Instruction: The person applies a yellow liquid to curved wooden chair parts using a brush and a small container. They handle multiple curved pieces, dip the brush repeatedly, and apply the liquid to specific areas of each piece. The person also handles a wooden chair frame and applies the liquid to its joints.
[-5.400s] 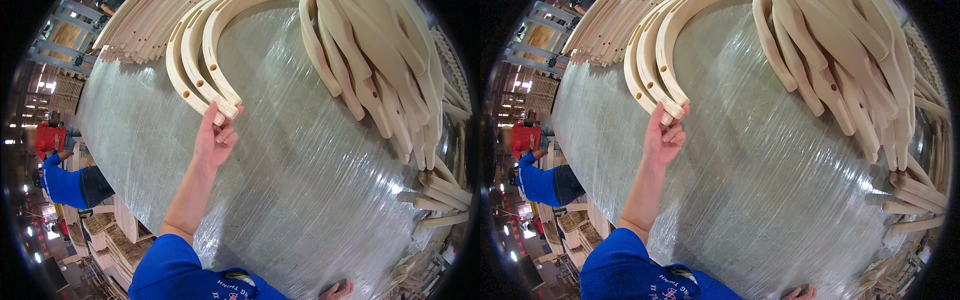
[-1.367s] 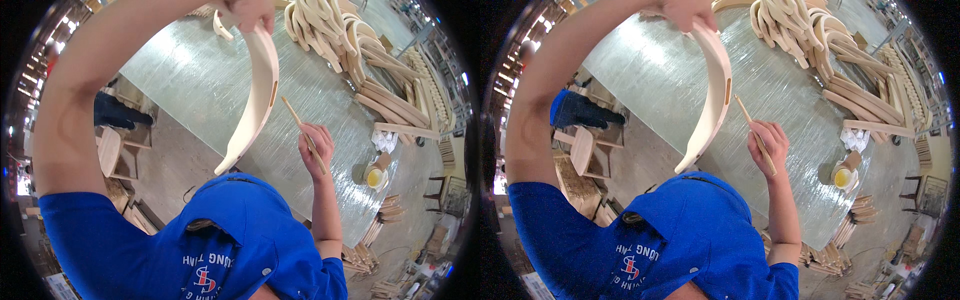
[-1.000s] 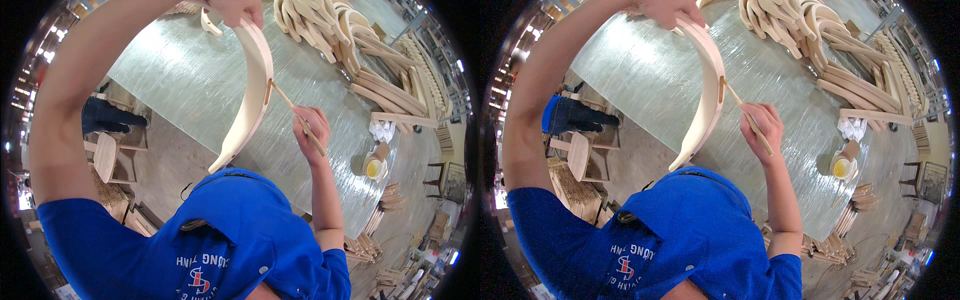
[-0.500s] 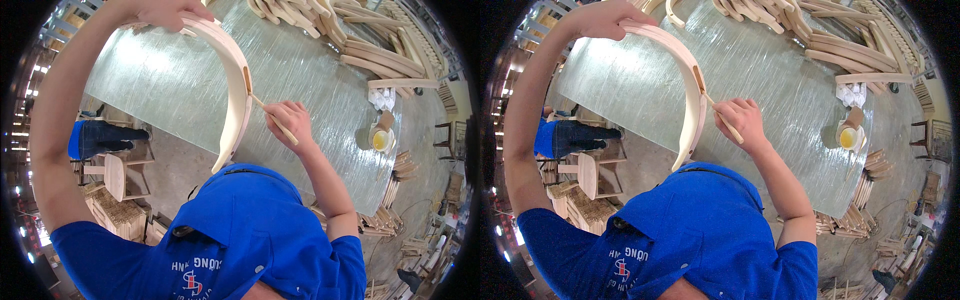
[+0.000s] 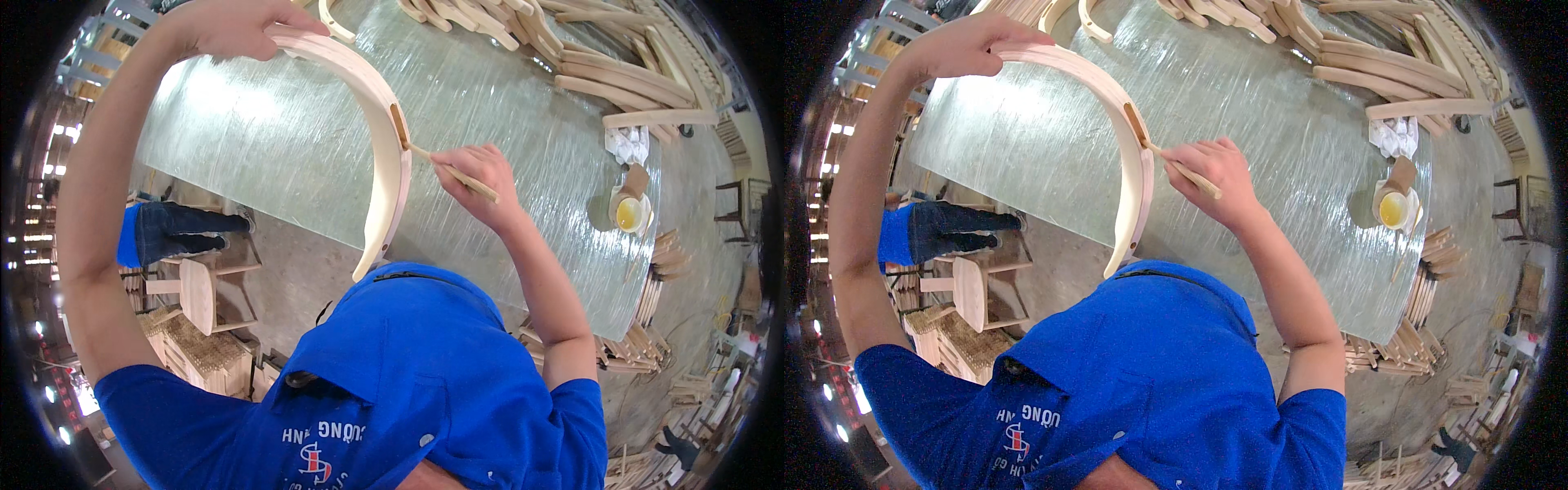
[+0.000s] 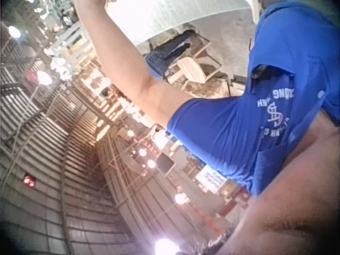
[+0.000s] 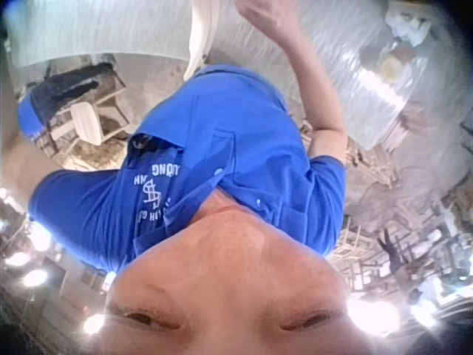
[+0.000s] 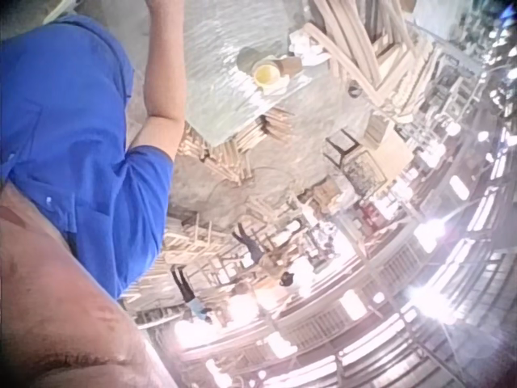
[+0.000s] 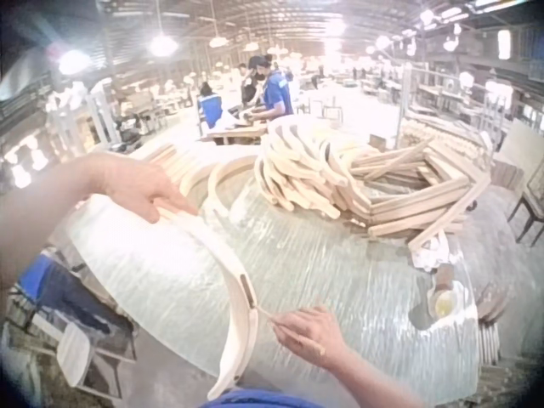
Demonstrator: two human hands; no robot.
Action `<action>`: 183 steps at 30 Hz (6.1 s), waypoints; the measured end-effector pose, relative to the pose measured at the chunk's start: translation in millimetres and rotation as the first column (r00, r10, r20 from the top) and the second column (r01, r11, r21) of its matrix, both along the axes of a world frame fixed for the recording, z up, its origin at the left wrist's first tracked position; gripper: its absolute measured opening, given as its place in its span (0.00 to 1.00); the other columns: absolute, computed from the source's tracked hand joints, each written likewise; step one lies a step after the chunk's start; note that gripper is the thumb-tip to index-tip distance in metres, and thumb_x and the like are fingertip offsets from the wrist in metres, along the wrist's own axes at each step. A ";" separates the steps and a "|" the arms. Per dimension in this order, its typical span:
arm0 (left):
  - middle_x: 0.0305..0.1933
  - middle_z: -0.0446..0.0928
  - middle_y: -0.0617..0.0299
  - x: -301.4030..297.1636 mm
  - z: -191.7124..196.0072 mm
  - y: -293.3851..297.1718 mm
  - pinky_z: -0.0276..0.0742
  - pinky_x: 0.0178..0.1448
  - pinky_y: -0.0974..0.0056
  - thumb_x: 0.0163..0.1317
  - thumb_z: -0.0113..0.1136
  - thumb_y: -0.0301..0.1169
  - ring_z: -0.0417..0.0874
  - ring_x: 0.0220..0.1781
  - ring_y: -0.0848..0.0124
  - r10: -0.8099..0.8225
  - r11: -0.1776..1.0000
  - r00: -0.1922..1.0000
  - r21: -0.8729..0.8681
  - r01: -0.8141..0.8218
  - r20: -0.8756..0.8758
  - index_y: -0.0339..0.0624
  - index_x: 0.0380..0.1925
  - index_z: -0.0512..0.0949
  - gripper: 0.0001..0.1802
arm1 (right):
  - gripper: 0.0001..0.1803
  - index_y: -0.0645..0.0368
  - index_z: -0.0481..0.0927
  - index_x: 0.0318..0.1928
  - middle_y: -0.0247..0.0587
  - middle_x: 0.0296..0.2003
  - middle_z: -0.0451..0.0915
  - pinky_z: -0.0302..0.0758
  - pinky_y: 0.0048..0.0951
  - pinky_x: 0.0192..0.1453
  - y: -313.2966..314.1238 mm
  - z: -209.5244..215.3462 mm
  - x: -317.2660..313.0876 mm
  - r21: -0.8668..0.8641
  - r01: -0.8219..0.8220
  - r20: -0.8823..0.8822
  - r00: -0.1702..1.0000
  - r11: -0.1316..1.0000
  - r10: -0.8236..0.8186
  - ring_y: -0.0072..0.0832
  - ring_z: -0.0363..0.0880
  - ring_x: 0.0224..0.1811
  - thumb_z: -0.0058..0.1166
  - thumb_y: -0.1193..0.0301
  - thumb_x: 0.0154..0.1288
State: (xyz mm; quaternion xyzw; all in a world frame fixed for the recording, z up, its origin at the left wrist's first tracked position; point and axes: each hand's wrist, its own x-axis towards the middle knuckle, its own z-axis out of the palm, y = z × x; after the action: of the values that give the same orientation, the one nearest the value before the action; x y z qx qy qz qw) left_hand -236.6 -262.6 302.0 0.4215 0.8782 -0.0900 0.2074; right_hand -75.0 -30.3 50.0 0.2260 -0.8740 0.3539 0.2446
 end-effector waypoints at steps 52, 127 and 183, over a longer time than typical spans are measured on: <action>0.46 0.79 0.52 -8.0 -17.6 100.1 0.71 0.58 0.63 0.39 0.47 0.18 0.80 0.47 0.63 -0.156 0.967 0.987 -0.211 0.144 -0.044 0.43 0.56 0.73 0.36 | 0.12 0.45 0.77 0.43 0.27 0.33 0.79 0.69 0.33 0.38 52.3 -3.3 11.6 0.220 -0.025 -0.044 0.998 0.975 0.036 0.27 0.79 0.34 0.53 0.69 0.56; 0.39 0.64 0.59 49.2 -161.2 -46.4 0.70 0.22 0.66 0.51 0.51 0.17 0.71 0.24 0.70 -0.126 -0.933 0.775 0.190 -0.304 0.619 0.58 0.59 0.55 0.36 | 0.23 0.62 0.72 0.46 0.33 0.26 0.71 0.62 0.20 0.31 77.8 132.2 -6.3 -0.939 -0.168 -0.208 0.973 0.300 -0.105 0.18 0.63 0.26 0.39 0.53 0.72; 0.52 0.66 0.46 -425.4 -352.7 -125.4 0.71 0.50 0.56 0.42 0.58 0.21 0.73 0.48 0.56 0.699 -0.621 0.007 0.612 -0.490 0.715 0.40 0.57 0.60 0.37 | 0.17 0.62 0.72 0.52 0.44 0.38 0.78 0.69 0.23 0.32 26.1 -27.8 -52.6 -0.782 0.597 0.430 0.723 0.176 -0.541 0.22 0.73 0.28 0.46 0.66 0.67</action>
State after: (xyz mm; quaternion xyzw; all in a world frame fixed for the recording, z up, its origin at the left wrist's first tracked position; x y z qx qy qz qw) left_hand -662.0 -388.0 -50.8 -0.3247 0.7384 0.5664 -0.1691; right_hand -127.6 -4.2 22.2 -0.2889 -0.5752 0.6441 0.4134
